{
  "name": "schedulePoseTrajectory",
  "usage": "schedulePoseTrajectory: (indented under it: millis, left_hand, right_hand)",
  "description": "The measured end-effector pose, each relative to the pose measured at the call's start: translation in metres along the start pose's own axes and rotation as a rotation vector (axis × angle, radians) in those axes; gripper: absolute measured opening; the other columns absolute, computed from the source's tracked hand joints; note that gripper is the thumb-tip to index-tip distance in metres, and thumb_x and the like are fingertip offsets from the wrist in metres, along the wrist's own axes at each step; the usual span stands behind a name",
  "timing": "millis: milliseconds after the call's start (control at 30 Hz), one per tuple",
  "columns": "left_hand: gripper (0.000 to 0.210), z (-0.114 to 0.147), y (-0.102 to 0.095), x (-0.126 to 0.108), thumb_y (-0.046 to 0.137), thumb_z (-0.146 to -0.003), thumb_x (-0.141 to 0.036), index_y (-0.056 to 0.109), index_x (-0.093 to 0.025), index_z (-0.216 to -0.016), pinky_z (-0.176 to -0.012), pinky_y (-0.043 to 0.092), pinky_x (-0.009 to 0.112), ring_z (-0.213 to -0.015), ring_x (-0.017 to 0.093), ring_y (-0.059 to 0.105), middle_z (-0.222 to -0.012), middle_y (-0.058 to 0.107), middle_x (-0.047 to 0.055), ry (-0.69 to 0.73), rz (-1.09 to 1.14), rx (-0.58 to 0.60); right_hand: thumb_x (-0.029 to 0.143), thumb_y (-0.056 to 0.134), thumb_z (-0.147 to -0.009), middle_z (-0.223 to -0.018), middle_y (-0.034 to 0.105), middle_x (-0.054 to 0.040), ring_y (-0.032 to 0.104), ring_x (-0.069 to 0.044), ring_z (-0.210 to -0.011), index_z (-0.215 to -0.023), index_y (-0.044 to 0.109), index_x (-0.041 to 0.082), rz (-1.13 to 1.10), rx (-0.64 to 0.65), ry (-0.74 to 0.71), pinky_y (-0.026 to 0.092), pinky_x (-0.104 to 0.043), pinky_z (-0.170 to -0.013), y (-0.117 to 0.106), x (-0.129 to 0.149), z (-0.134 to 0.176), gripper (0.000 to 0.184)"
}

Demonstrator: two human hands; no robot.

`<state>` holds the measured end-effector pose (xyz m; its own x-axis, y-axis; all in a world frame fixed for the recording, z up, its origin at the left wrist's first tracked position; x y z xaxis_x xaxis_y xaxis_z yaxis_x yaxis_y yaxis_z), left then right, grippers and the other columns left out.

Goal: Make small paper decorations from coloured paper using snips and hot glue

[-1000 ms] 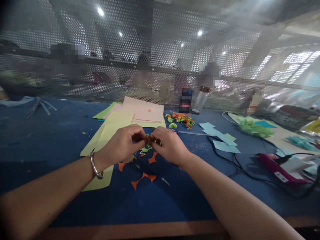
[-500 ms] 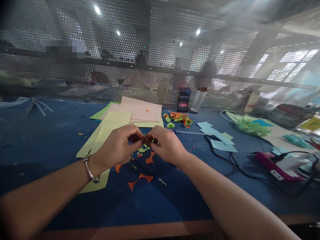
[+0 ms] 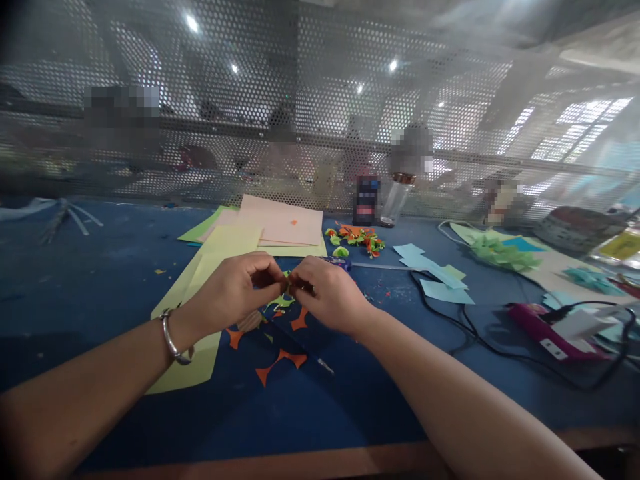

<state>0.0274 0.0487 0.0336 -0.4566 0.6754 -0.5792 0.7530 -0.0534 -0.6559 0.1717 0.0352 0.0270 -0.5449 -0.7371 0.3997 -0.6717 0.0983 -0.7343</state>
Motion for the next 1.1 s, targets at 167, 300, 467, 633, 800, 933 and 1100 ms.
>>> schedulePoseTrajectory:
  millis: [167,300,467,633,800,933,1100]
  left_hand:
    - [0.005,0.000,0.003,0.001,0.064,-0.078,-0.015,0.065,-0.019,-0.074,-0.057,0.046,0.027,-0.064,0.013,0.058,-0.071,0.063,0.001,0.008,-0.027,-0.007]
    - [0.008,0.001,0.006,-0.002,0.063,-0.077,-0.012,0.062,-0.019,-0.072,-0.059,0.045,0.027,-0.068,0.014,0.057,-0.072,0.061,0.000,0.051,-0.057,-0.038]
    - [0.007,0.001,0.006,0.001,0.063,-0.077,-0.013,0.063,-0.019,-0.073,-0.057,0.044,0.026,-0.064,0.013,0.056,-0.069,0.061,0.000,0.023,-0.034,-0.027]
    - [0.006,0.000,0.007,0.003,0.064,-0.078,-0.016,0.063,-0.019,-0.073,-0.057,0.043,0.025,-0.064,0.013,0.056,-0.069,0.061,-0.001,-0.010,-0.026,0.004]
    - [0.009,0.000,0.007,0.003,0.063,-0.080,-0.017,0.061,-0.018,-0.072,-0.060,0.044,0.026,-0.068,0.013,0.057,-0.073,0.060,0.001,-0.012,-0.062,-0.047]
    - [0.010,0.001,0.011,0.004,0.062,-0.081,-0.017,0.060,-0.019,-0.072,-0.061,0.044,0.027,-0.069,0.014,0.057,-0.073,0.059,0.000,-0.011,-0.058,-0.036]
    - [0.007,0.001,0.013,0.007,0.062,-0.078,-0.015,0.061,-0.019,-0.072,-0.063,0.044,0.028,-0.071,0.014,0.057,-0.073,0.059,0.000,-0.015,-0.057,-0.018]
  right_hand:
    - [0.009,0.059,-0.083,-0.077,0.055,-0.0010,0.052,-0.014,-0.073,-0.079,0.060,0.018,-0.007,0.001,0.006,0.042,-0.029,-0.066,0.002,-0.004,-0.001,0.010]
    - [0.007,0.057,-0.082,-0.076,0.055,-0.0010,0.052,-0.015,-0.074,-0.078,0.059,0.019,0.011,0.001,-0.015,0.041,-0.029,-0.067,0.004,-0.005,0.000,0.013]
    - [0.009,0.057,-0.084,-0.076,0.055,-0.0009,0.053,-0.014,-0.074,-0.076,0.058,0.019,0.002,0.022,-0.015,0.042,-0.029,-0.066,0.004,-0.004,0.001,0.013]
    - [0.007,0.057,-0.082,-0.076,0.056,-0.0010,0.053,-0.014,-0.072,-0.077,0.061,0.018,-0.007,0.025,0.011,0.042,-0.028,-0.065,0.004,-0.007,0.001,0.013]
    - [0.008,0.058,-0.083,-0.076,0.059,-0.0017,0.055,-0.014,-0.073,-0.078,0.063,0.018,-0.020,-0.012,0.019,0.042,-0.027,-0.066,0.003,-0.009,0.000,0.012]
    - [0.007,0.058,-0.082,-0.076,0.060,-0.0017,0.056,-0.015,-0.074,-0.078,0.065,0.018,-0.011,-0.021,0.018,0.042,-0.027,-0.066,0.002,-0.009,0.001,0.013]
    - [0.008,0.058,-0.082,-0.076,0.061,-0.0022,0.057,-0.015,-0.074,-0.079,0.066,0.018,-0.013,-0.025,0.007,0.043,-0.028,-0.067,0.003,-0.010,0.001,0.014]
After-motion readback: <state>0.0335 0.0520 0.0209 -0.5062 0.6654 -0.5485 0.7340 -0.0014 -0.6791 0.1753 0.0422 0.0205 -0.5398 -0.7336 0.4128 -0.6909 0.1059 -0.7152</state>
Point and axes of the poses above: each hand's wrist, its own z-axis away from the middle knuckle, its own y-axis out of the palm, x = y × z, the point moved 6 cm from there along -z, towards the middle knuckle
